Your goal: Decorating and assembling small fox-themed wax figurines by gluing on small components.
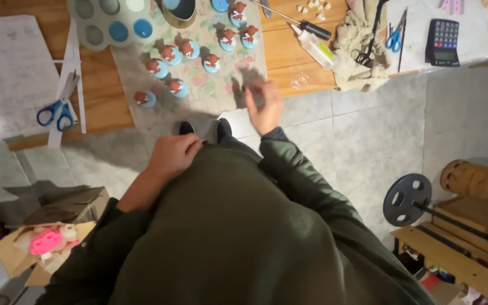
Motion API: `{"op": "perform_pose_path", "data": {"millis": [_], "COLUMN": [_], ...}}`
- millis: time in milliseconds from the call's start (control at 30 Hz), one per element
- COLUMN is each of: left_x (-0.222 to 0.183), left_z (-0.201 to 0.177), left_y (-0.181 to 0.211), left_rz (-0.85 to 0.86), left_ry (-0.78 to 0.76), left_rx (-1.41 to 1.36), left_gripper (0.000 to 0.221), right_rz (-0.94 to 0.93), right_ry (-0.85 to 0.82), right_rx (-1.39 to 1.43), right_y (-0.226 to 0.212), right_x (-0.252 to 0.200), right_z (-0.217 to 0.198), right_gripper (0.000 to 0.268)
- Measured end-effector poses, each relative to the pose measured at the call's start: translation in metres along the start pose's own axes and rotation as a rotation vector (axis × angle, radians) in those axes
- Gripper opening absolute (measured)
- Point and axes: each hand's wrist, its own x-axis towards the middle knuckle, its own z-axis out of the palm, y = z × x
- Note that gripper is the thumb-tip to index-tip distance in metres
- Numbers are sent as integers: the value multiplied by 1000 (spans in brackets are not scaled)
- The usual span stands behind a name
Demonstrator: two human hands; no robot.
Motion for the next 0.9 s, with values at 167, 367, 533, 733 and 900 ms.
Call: {"op": "perform_pose_path", "data": {"millis": [167, 367, 533, 733, 900], "left_x": [-3, -6, -5, -5, -6], "left_z": [2, -6, -9, -7, -8], "left_y": [1, -2, -1, -4, -4], "left_rz": [42, 30, 14, 32, 23], "left_ry": [-54, -51, -28, -6, -24], "left_rx": [-44, -54, -69, -76, -72], "left_gripper": [20, 22, 21, 21, 21], "right_rz": [-124, -204, -230, -223, -212], "right_ry": [-98, -210, -235, -236, -257], "right_rx": [-111, -208, -257, -320, -329], "right_y": [22, 43, 40, 44, 46], "right_x": [54, 66, 69, 69, 66], "right_z": [-4, 2, 3, 6, 7], "right_gripper": [51, 58, 59, 60, 60]}}
